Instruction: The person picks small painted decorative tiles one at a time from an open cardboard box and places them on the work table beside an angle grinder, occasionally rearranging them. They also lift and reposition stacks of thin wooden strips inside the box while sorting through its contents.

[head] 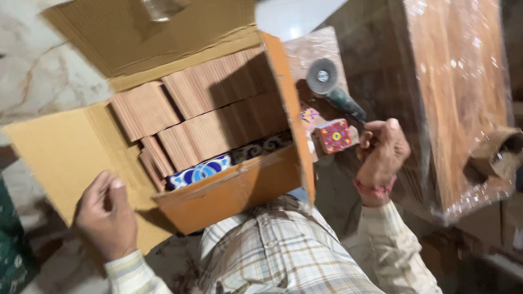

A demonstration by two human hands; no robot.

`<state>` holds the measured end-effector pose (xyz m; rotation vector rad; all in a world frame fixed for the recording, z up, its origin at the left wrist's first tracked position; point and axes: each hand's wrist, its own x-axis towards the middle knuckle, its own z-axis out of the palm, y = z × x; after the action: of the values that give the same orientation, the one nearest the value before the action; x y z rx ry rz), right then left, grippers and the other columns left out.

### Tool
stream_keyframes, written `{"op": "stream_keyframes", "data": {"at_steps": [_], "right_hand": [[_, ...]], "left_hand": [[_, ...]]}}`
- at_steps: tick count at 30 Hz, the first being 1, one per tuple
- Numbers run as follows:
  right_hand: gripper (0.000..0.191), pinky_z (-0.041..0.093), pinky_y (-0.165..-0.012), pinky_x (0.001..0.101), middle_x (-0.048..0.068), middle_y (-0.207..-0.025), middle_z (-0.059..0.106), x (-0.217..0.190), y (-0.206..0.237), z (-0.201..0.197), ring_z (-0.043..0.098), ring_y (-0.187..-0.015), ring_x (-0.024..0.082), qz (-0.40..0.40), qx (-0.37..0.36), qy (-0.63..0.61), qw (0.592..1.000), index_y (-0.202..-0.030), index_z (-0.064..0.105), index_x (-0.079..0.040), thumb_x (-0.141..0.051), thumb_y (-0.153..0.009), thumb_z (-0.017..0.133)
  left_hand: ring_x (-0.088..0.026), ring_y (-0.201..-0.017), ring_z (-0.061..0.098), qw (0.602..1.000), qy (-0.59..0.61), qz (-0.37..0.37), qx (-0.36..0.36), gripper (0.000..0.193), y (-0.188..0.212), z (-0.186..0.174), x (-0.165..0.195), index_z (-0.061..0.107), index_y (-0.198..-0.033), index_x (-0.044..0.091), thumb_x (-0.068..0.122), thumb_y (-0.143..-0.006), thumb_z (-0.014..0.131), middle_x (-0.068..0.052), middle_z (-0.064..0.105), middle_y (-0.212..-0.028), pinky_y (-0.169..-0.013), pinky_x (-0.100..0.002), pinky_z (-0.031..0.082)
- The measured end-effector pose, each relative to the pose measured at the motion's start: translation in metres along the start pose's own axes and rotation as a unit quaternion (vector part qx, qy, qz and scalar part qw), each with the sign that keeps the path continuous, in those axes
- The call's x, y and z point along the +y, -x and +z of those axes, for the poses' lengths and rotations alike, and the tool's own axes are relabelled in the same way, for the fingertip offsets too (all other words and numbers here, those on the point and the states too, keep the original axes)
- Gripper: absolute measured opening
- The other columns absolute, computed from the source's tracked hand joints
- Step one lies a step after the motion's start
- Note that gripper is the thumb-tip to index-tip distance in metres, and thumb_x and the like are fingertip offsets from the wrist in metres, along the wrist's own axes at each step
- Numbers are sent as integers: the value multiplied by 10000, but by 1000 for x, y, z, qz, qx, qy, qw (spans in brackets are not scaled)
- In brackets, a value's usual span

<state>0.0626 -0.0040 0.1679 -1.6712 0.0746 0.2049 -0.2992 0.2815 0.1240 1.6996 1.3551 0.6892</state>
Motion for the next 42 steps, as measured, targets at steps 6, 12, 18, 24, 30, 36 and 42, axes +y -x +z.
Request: {"op": "stream_keyframes", "data": {"at_steps": [6, 12, 18, 24, 30, 36, 42], "right_hand": [[435, 381, -530, 215, 59, -709, 601, -53, 86, 81, 492, -571, 63, -184, -187, 37, 964, -874, 561, 15, -226, -1235, 526], [117, 480, -626, 232, 52, -813, 661, -40, 130, 166, 586, -726, 86, -87, -432, 192, 877, -1032, 695, 23, -88, -995, 699], [261, 562, -646, 354, 141, -882, 736, 10, 137, 230, 714, -724, 235, -260, -454, 357, 774, -1061, 691, -20, -194, -895, 790], [469, 536, -583, 421, 143, -748, 717, 36, 133, 260, 702, -679, 321, -295, -441, 464, 709, -979, 650, 4, -350, -796, 896], [412, 547, -564, 340, 82, -712, 717, 42, 125, 261, 710, -627, 195, -213, -426, 468, 745, -894, 649, -29, -300, -744, 921], [425, 503, -543, 303, 49, -656, 660, 44, 118, 258, 628, -574, 139, -228, -422, 474, 738, -848, 631, -23, -271, -724, 954], [399, 500, -540, 267, 22, -664, 653, 46, 117, 259, 596, -587, 90, -191, -424, 460, 756, -842, 631, -25, -233, -716, 948]], "left_hand": [[-183, -1012, 715, 999, -42, 3, 18, 248, -5, -2, 10, 716, -1241, 3, 84, -1006, 702, -111, 768, -1133, -908, -321, 557], [-262, -1109, 697, 997, -19, 63, -36, 416, -19, 8, 6, 675, -1259, -9, 107, -877, 789, -158, 723, -1203, -891, -360, 571], [-306, -1044, 629, 985, -103, 51, -126, 559, -40, 27, 5, 583, -1158, 37, 199, -739, 915, -144, 628, -1119, -918, -454, 506], [-340, -1069, 595, 987, -42, 29, -151, 590, -42, 22, -7, 532, -1192, 84, 112, -709, 870, -134, 610, -1115, -898, -470, 504], [-343, -1119, 607, 983, -52, -5, -177, 648, -41, 33, -19, 529, -1241, 112, 212, -717, 898, -149, 608, -1223, -914, -466, 512], [-412, -1252, 556, 989, -44, 41, -137, 809, -33, 46, -30, 469, -1411, 127, 292, -746, 899, -209, 576, -1355, -1040, -503, 480], [-395, -1169, 577, 984, -40, -28, -174, 831, -38, 52, -24, 464, -1354, 127, 290, -677, 918, -213, 586, -1260, -941, -508, 489]]}}
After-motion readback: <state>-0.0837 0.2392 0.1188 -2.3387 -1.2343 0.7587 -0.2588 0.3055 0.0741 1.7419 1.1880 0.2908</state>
